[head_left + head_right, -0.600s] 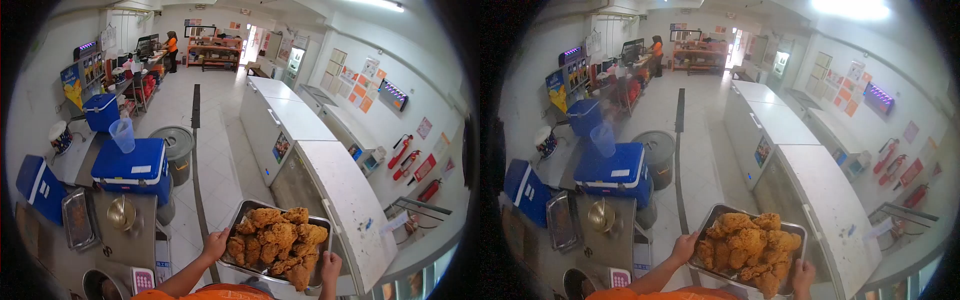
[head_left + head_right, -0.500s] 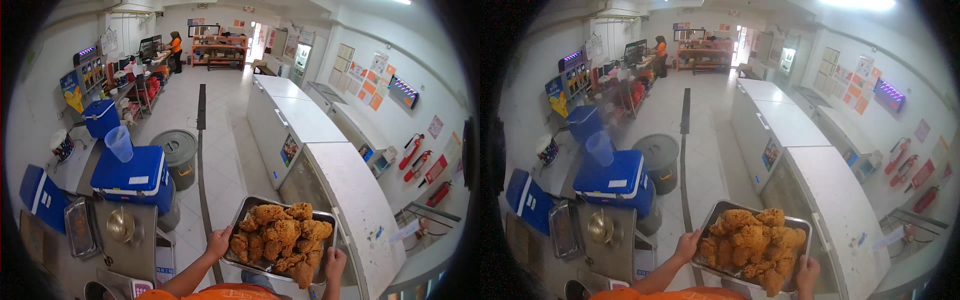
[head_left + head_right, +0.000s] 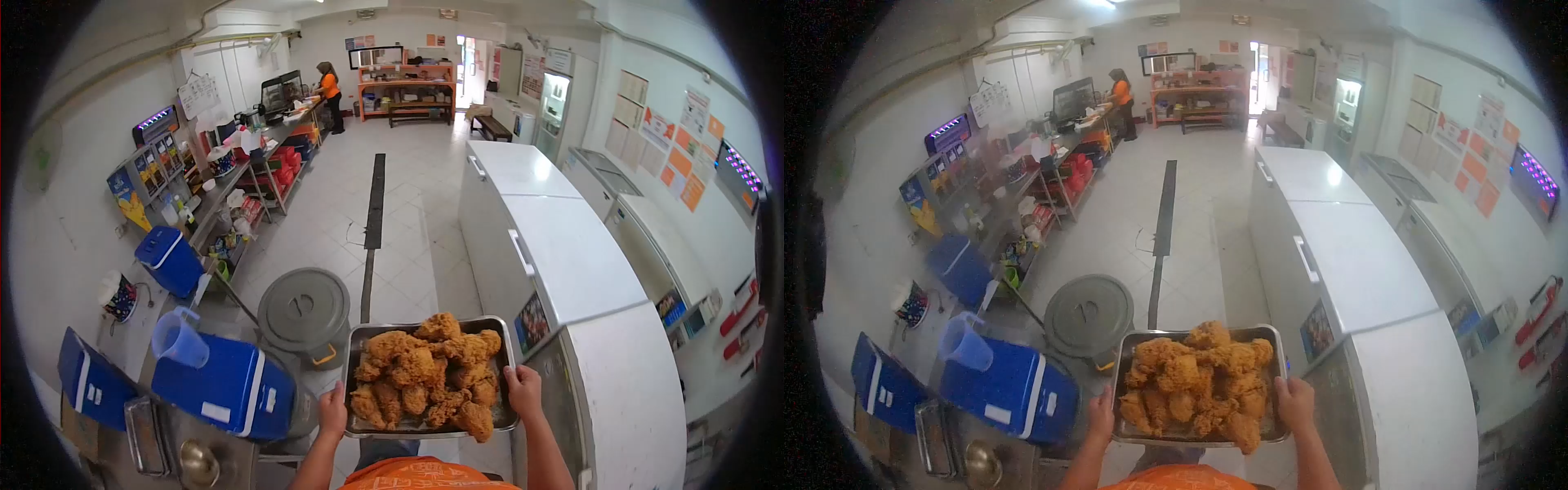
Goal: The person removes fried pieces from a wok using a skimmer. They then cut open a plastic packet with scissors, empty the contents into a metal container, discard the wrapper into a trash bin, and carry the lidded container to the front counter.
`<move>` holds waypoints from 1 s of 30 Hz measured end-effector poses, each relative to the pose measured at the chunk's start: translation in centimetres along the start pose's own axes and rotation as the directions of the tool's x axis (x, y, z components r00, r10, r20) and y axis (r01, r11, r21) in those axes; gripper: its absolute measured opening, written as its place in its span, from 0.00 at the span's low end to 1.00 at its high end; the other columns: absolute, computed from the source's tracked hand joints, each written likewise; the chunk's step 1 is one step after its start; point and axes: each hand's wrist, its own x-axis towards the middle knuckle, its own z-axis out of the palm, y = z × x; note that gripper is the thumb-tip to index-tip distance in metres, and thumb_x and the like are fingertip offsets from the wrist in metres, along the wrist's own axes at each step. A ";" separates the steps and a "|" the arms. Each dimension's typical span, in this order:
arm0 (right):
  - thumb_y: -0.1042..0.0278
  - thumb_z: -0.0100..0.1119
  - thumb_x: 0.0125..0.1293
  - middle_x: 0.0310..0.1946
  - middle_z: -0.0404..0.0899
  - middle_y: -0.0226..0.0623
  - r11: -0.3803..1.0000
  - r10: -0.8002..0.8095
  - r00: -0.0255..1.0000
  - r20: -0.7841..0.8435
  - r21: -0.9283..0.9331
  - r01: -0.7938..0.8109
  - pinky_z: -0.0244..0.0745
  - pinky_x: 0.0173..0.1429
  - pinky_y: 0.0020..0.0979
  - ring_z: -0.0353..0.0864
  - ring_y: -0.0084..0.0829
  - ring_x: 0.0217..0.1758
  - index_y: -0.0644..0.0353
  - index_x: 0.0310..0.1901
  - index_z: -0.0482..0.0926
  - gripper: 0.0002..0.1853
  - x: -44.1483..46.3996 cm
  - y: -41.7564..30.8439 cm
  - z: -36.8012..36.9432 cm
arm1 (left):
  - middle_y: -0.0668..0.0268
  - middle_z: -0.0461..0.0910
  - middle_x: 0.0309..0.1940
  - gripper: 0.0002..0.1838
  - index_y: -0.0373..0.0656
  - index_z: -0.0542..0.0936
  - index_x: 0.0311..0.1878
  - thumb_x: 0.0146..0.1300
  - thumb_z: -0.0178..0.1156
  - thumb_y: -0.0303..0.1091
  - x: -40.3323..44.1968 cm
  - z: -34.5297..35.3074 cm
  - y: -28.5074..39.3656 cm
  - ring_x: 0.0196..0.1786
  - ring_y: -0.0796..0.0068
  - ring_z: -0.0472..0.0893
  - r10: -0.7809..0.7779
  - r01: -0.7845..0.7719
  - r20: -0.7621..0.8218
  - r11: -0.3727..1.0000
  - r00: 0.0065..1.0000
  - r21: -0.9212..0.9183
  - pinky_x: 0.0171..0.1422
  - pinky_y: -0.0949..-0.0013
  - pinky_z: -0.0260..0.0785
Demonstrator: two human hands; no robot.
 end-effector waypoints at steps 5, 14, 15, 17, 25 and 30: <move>0.58 0.60 0.69 0.19 0.67 0.46 0.997 -0.055 0.995 0.080 0.054 0.051 0.60 0.30 0.42 0.63 0.39 0.23 0.70 0.26 0.73 0.22 18.1 -1.3 9.5 | 0.72 0.50 0.17 0.32 0.46 0.55 0.20 0.76 0.50 0.55 15.2 4.9 3.4 0.22 0.79 0.52 0.005 -0.009 -0.097 0.999 0.995 -0.040 0.29 0.61 0.44; 0.56 0.60 0.68 0.21 0.72 0.57 0.997 0.075 0.990 0.118 0.023 -0.078 0.64 0.32 0.45 0.64 0.44 0.22 0.72 0.29 0.76 0.22 46.5 -9.0 19.0 | 0.73 0.54 0.18 0.32 0.47 0.57 0.20 0.74 0.50 0.60 43.4 15.0 12.0 0.22 0.77 0.58 -0.149 0.148 -0.120 0.989 0.981 -0.016 0.29 0.60 0.47; 0.56 0.60 0.68 0.21 0.72 0.57 0.996 0.081 0.990 0.111 0.023 -0.084 0.65 0.32 0.45 0.65 0.45 0.22 0.72 0.29 0.75 0.22 50.0 -10.0 20.5 | 0.73 0.54 0.18 0.33 0.46 0.57 0.20 0.74 0.50 0.60 46.9 16.2 13.3 0.23 0.78 0.58 -0.166 0.166 -0.109 0.986 0.980 -0.014 0.29 0.60 0.47; 0.56 0.60 0.67 0.21 0.72 0.57 0.995 0.094 0.991 0.100 0.015 -0.096 0.65 0.32 0.45 0.66 0.46 0.23 0.72 0.28 0.75 0.22 56.4 -11.3 23.4 | 0.75 0.53 0.19 0.32 0.46 0.58 0.20 0.75 0.51 0.58 53.8 18.0 14.6 0.23 0.79 0.56 -0.103 0.101 -0.060 0.994 0.993 -0.036 0.28 0.62 0.48; 0.53 0.59 0.68 0.26 0.75 0.59 0.997 -0.066 0.979 0.191 0.056 0.057 0.69 0.37 0.47 0.73 0.60 0.31 0.69 0.30 0.78 0.21 85.8 -18.8 35.9 | 0.75 0.50 0.19 0.30 0.46 0.57 0.22 0.76 0.51 0.55 80.0 26.7 19.2 0.21 0.79 0.53 -0.162 0.148 -0.313 0.987 0.936 -0.067 0.28 0.64 0.45; 0.52 0.56 0.69 0.27 0.78 0.56 0.987 -0.161 0.935 0.315 0.033 0.159 0.72 0.41 0.49 0.78 0.60 0.36 0.67 0.31 0.80 0.22 101.9 -23.2 47.7 | 0.73 0.52 0.21 0.29 0.46 0.57 0.24 0.76 0.50 0.56 95.6 27.4 18.7 0.22 0.75 0.57 -0.267 0.203 -0.408 0.960 0.873 -0.193 0.30 0.64 0.52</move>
